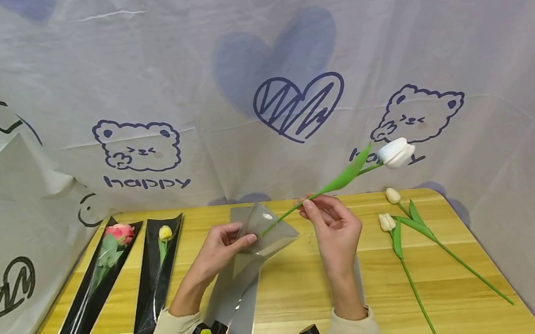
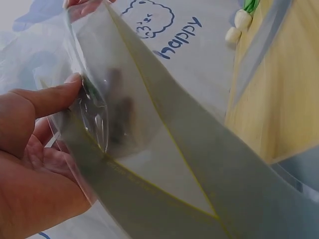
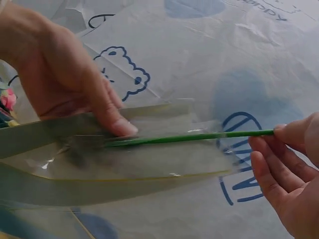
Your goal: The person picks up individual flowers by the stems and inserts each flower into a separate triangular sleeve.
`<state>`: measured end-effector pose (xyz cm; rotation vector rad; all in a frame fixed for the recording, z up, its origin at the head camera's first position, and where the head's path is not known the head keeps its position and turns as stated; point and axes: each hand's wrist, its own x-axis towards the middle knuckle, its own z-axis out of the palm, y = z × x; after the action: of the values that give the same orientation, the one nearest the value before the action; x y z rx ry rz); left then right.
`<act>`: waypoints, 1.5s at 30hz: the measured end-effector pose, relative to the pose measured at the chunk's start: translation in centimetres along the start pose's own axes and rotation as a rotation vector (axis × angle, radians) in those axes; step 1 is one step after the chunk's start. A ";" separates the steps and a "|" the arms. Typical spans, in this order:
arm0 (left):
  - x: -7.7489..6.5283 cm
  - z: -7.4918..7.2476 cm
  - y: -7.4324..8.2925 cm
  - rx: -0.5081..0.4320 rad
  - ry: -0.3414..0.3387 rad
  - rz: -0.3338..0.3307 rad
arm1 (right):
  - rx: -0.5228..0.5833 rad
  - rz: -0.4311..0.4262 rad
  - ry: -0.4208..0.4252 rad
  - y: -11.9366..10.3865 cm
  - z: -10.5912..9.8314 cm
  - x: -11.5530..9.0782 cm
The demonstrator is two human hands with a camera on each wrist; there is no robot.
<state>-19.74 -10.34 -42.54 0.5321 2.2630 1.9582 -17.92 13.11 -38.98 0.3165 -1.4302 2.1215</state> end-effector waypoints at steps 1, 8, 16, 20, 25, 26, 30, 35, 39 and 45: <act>0.0 0.0 0.0 -0.008 0.002 -0.003 | -0.016 0.004 -0.017 0.1 0.1 -0.1; -0.1 0.2 0.2 -0.055 0.009 -0.006 | -0.142 0.084 -0.183 0.3 0.7 -0.6; -0.1 0.3 0.2 -0.061 0.007 -0.012 | -0.262 0.131 -0.297 0.4 0.6 -0.8; -0.1 0.3 0.3 -0.063 -0.010 -0.009 | -0.282 0.157 -0.333 0.4 0.4 -0.8; -0.2 0.2 0.3 -0.067 -0.037 -0.014 | -0.252 0.170 -0.364 0.2 0.2 -0.7; -0.2 0.2 0.3 -0.071 -0.042 -0.016 | -0.243 0.167 -0.371 0.2 0.2 -0.7; -0.3 0.1 0.3 -0.086 -0.054 -0.025 | -0.221 0.158 -0.384 0.1 0.2 -0.7; -0.3 0.3 0.4 -0.077 -0.058 -0.023 | -0.282 0.118 -0.404 0.0 0.3 -0.8; -0.3 0.6 0.6 -0.063 -0.059 -0.013 | -0.361 0.127 -0.423 0.1 0.4 -0.9; -0.3 1.0 0.7 -0.067 -0.068 -0.008 | -0.487 0.211 -0.442 0.2 0.4 -1.1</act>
<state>-19.04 -9.46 -42.04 0.5727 2.1473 1.9733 -17.14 12.30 -39.51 0.4768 -2.2642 1.8398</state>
